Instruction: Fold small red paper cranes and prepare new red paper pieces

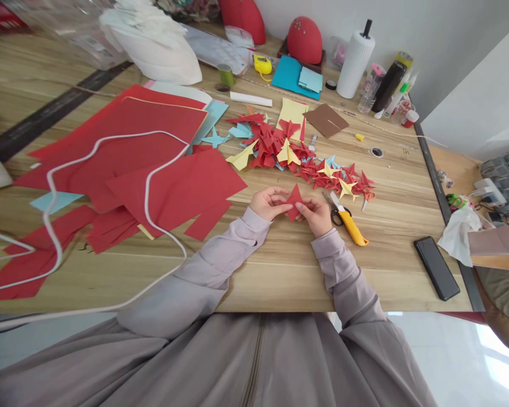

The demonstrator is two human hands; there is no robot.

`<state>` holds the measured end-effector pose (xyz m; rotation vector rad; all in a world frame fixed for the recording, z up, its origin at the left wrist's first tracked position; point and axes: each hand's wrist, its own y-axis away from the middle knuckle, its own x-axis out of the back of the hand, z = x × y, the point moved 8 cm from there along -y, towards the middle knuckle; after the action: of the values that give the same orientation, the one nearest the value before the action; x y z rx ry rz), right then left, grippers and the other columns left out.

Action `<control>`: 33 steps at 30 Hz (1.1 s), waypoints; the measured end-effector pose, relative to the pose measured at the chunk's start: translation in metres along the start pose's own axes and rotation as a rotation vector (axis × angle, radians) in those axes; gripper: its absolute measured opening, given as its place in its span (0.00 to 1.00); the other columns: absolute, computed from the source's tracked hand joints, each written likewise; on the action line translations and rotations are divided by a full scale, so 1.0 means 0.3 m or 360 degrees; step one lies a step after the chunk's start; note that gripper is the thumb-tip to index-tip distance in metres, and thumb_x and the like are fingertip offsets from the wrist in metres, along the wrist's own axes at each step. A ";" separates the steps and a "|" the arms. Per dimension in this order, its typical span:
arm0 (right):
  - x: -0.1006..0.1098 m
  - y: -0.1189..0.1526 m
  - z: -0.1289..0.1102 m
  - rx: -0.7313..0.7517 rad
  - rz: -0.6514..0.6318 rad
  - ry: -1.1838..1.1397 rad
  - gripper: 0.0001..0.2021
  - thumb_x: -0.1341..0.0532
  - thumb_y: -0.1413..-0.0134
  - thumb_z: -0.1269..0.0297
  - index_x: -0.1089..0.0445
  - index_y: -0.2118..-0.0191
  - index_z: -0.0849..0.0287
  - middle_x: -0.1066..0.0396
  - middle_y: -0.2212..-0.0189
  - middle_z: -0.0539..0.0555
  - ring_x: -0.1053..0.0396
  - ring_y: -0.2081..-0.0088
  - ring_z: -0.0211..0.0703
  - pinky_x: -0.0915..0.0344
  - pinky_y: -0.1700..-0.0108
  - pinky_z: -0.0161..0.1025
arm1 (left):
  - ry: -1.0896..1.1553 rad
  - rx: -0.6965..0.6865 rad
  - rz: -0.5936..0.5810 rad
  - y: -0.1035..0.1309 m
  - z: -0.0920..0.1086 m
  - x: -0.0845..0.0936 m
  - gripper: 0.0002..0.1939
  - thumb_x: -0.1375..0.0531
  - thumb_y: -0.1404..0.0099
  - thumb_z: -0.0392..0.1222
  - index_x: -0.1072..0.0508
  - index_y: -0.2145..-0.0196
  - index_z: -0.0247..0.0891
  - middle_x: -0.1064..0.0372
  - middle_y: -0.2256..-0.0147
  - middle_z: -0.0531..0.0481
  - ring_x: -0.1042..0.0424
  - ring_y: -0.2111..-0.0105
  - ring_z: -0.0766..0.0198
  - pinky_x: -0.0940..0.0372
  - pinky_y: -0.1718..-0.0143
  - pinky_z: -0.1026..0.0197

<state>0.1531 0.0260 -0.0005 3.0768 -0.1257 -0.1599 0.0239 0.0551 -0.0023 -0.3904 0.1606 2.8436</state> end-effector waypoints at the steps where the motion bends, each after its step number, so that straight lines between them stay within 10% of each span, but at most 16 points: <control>1: -0.001 0.001 -0.002 -0.0001 0.0000 0.0032 0.17 0.31 0.65 0.53 0.33 0.73 0.59 0.30 0.84 0.46 0.34 0.84 0.34 0.35 0.80 0.32 | -0.0007 0.0006 -0.0011 -0.001 -0.003 0.000 0.24 0.31 0.62 0.41 0.30 0.65 0.32 0.29 0.77 0.52 0.31 0.80 0.67 0.32 0.75 0.61; 16: -0.001 0.001 -0.008 0.0037 -0.0029 0.0089 0.16 0.32 0.62 0.53 0.35 0.79 0.59 0.31 0.86 0.47 0.35 0.84 0.34 0.35 0.79 0.33 | 0.0131 0.0147 0.0053 -0.017 -0.027 0.019 0.22 0.28 0.71 0.44 0.28 0.76 0.32 0.30 0.81 0.52 0.32 0.82 0.68 0.33 0.76 0.62; 33: 0.015 -0.007 0.021 -0.0029 -0.0019 -0.0095 0.13 0.34 0.57 0.54 0.29 0.76 0.60 0.30 0.87 0.48 0.35 0.86 0.34 0.39 0.82 0.31 | 0.0458 0.0453 -0.0045 0.008 -0.029 0.001 0.20 0.37 0.47 0.38 0.29 0.57 0.26 0.26 0.76 0.44 0.26 0.79 0.60 0.31 0.80 0.64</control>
<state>0.1570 0.0274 -0.0074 3.0563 -0.1082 -0.2519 0.0250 0.0516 -0.0105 -0.7276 0.6013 2.6677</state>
